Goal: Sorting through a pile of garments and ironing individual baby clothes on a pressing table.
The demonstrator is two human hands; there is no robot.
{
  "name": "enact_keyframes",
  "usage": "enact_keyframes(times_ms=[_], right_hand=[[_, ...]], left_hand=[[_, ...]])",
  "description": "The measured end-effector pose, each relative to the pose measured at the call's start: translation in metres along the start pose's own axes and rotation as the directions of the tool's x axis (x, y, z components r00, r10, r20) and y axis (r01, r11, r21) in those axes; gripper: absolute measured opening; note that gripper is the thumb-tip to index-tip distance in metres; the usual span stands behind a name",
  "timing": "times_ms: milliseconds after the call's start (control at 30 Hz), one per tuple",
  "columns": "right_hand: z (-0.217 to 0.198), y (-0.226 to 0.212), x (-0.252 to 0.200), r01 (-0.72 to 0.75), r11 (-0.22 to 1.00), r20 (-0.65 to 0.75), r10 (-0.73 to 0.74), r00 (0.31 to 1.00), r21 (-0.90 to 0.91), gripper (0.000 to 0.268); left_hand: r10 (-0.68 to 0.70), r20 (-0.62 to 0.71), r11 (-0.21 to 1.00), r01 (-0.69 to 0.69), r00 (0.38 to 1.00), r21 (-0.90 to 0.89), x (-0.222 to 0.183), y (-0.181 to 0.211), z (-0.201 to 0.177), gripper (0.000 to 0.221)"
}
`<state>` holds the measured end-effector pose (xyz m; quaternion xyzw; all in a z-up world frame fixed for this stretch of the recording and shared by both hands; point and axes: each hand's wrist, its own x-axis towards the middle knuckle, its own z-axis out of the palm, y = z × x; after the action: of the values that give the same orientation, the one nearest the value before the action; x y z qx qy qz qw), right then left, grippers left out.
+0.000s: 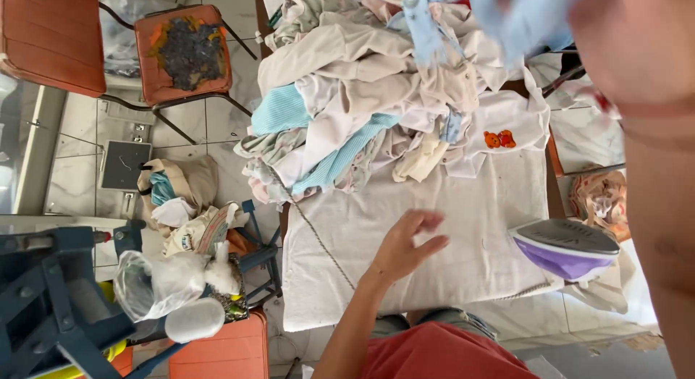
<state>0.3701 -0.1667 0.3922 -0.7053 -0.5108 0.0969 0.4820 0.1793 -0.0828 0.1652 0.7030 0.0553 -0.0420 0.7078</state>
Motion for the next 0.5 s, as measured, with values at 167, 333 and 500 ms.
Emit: enact_keyframes(times_ms=[167,333,500], right_hand=[[0.037,-0.026,-0.082,-0.053,0.982,0.058,0.065,0.996,-0.179,0.013],[0.064,0.005,-0.194,-0.386,0.82,-0.402,0.551,0.731,0.423,0.016],[0.073,0.049,-0.273,-0.395,0.555,-0.335,0.798,0.5,0.732,0.01]], left_hand=[[0.105,-0.1,0.97,-0.124,0.99,-0.208,0.006,0.054,0.004,0.102],[-0.081,0.287,0.463,0.291,0.955,-0.837,-0.028,-0.033,0.012,0.063],[-0.458,0.136,0.503,0.382,0.879,-0.775,-0.053,-0.026,-0.001,0.032]])
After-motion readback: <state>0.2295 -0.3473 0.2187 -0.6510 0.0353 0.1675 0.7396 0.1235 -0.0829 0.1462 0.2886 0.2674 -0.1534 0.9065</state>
